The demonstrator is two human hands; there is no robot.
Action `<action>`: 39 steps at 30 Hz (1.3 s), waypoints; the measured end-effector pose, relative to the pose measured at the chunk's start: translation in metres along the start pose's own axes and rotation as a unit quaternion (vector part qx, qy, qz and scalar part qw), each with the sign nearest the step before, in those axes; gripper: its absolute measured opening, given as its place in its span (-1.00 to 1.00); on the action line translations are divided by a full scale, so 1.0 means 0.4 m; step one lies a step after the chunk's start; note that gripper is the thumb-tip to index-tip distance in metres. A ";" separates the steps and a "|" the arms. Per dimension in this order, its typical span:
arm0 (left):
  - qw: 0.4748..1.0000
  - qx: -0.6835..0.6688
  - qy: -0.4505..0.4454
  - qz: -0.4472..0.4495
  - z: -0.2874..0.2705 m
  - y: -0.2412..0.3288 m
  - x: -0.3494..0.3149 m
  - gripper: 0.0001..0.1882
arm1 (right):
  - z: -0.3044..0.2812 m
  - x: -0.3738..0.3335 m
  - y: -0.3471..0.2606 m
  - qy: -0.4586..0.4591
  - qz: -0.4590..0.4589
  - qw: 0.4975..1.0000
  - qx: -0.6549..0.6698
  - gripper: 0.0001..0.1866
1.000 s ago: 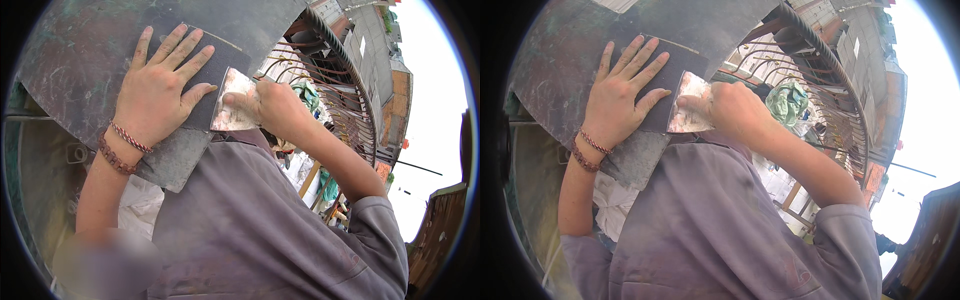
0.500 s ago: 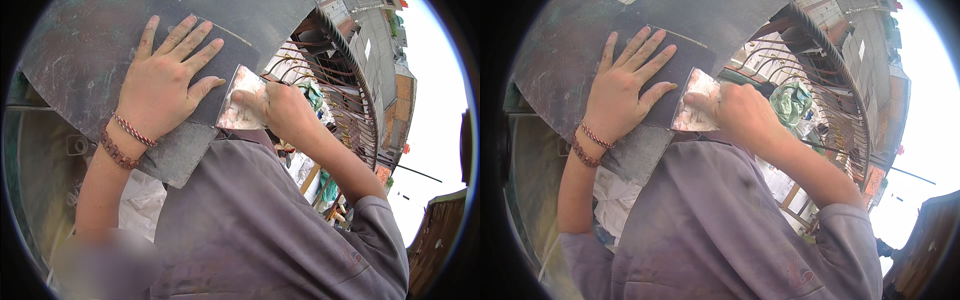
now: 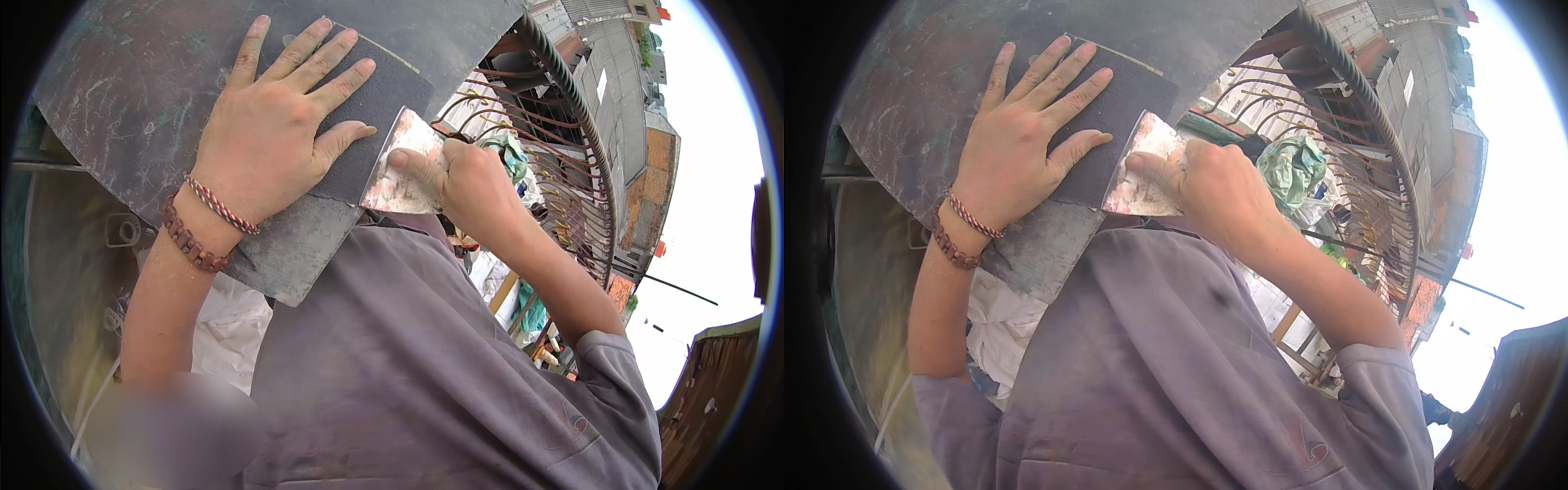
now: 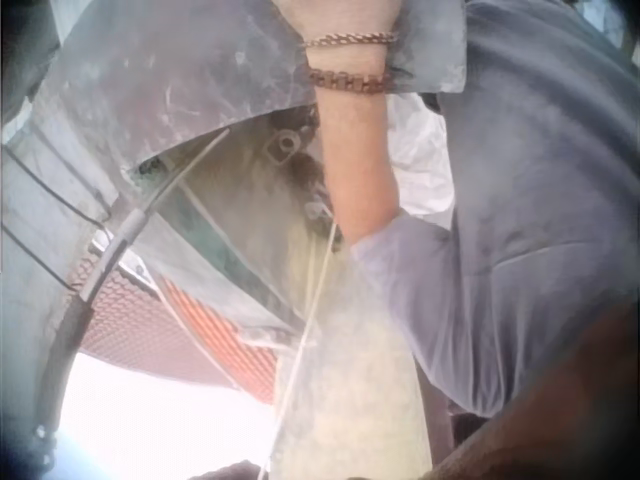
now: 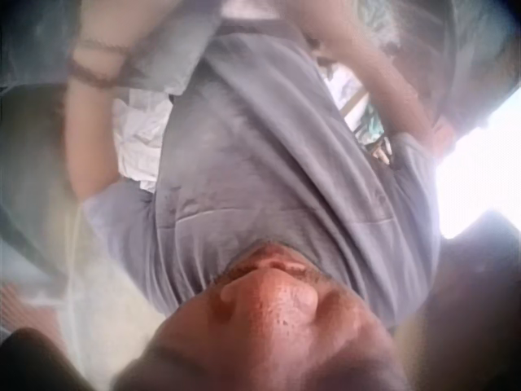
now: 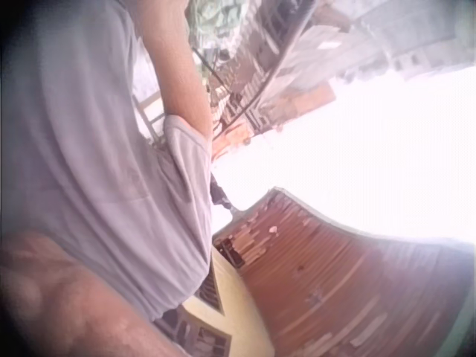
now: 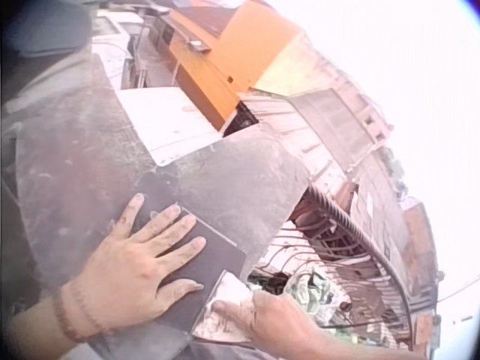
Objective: The person uses a metal scraper to remove material from a dark rectangular object placed on a metal work surface. The person repeatedly scrapes different areas of the object, occasionally repositioning it with the left hand while continuing to scrape with the right hand.
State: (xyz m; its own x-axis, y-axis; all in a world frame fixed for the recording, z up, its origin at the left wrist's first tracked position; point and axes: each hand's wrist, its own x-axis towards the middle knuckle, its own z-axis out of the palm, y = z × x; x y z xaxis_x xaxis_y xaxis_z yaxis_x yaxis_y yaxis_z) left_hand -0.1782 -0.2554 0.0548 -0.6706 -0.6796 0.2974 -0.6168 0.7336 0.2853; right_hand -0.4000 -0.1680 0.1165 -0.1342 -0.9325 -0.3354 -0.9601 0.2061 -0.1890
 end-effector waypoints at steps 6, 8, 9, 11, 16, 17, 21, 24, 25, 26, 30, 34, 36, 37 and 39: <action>1.000 -0.010 0.007 0.003 0.005 -0.001 -0.003 -0.41 | -0.017 0.046 0.000 -0.018 0.085 0.993 0.078 -0.08; 1.000 -0.012 0.014 0.002 0.006 -0.002 0.004 -0.41 | 0.011 -0.003 -0.008 -0.048 0.029 0.998 -0.017 -0.05; 1.000 -0.011 0.017 0.001 0.006 -0.005 0.005 -0.41 | -0.005 0.024 0.002 -0.051 0.045 0.997 0.028 -0.04; 1.000 -0.011 0.013 -0.004 0.004 0.000 -0.006 -0.41 | -0.027 0.083 0.024 -0.033 0.120 0.987 0.097 -0.07; 1.000 0.014 -0.004 0.006 -0.017 0.013 0.011 -0.41 | 0.011 0.007 0.001 -0.049 0.062 0.997 0.013 -0.10; 1.000 0.010 -0.001 0.005 -0.016 0.004 0.010 -0.41 | 0.000 0.053 0.015 -0.017 0.093 0.993 0.071 -0.10; 1.000 0.012 -0.011 0.007 -0.016 0.003 0.006 -0.41 | 0.034 0.018 0.020 -0.007 0.047 0.997 0.054 -0.11; 1.000 0.015 -0.001 0.015 -0.017 -0.002 0.015 -0.41 | -0.002 0.058 0.015 0.026 0.074 0.994 0.071 -0.16; 1.000 0.017 -0.002 0.013 -0.017 -0.004 0.007 -0.40 | -0.008 0.089 0.030 0.028 0.087 0.991 0.096 -0.15; 1.000 0.016 -0.006 0.012 -0.019 -0.002 0.005 -0.41 | -0.015 0.104 0.028 0.030 0.101 0.987 0.121 -0.14; 1.000 0.010 -0.007 0.013 -0.022 0.000 0.017 -0.41 | 0.021 0.016 0.020 0.004 0.008 1.000 0.008 -0.12; 1.000 0.016 -0.001 0.012 -0.022 0.003 0.010 -0.42 | -0.020 0.078 0.022 -0.025 0.093 0.993 0.066 -0.10; 1.000 0.010 -0.010 0.016 -0.021 0.005 0.013 -0.41 | -0.012 0.000 -0.004 -0.071 0.049 0.996 -0.018 -0.11; 1.000 0.010 -0.008 0.014 -0.021 0.001 0.013 -0.41 | -0.025 0.016 -0.009 -0.054 0.025 0.998 -0.011 -0.12; 1.000 0.003 0.004 0.008 -0.012 -0.007 0.006 -0.41 | -0.044 0.083 0.000 -0.025 0.086 0.995 0.041 -0.12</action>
State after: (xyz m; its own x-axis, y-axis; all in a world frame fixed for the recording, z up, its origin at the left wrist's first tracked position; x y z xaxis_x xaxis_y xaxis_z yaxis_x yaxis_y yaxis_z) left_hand -0.1763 -0.2592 0.0591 -0.6770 -0.6681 0.3088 -0.6084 0.7441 0.2760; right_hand -0.4088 -0.2041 0.1217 -0.2800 -0.8656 -0.4151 -0.9005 0.3866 -0.1988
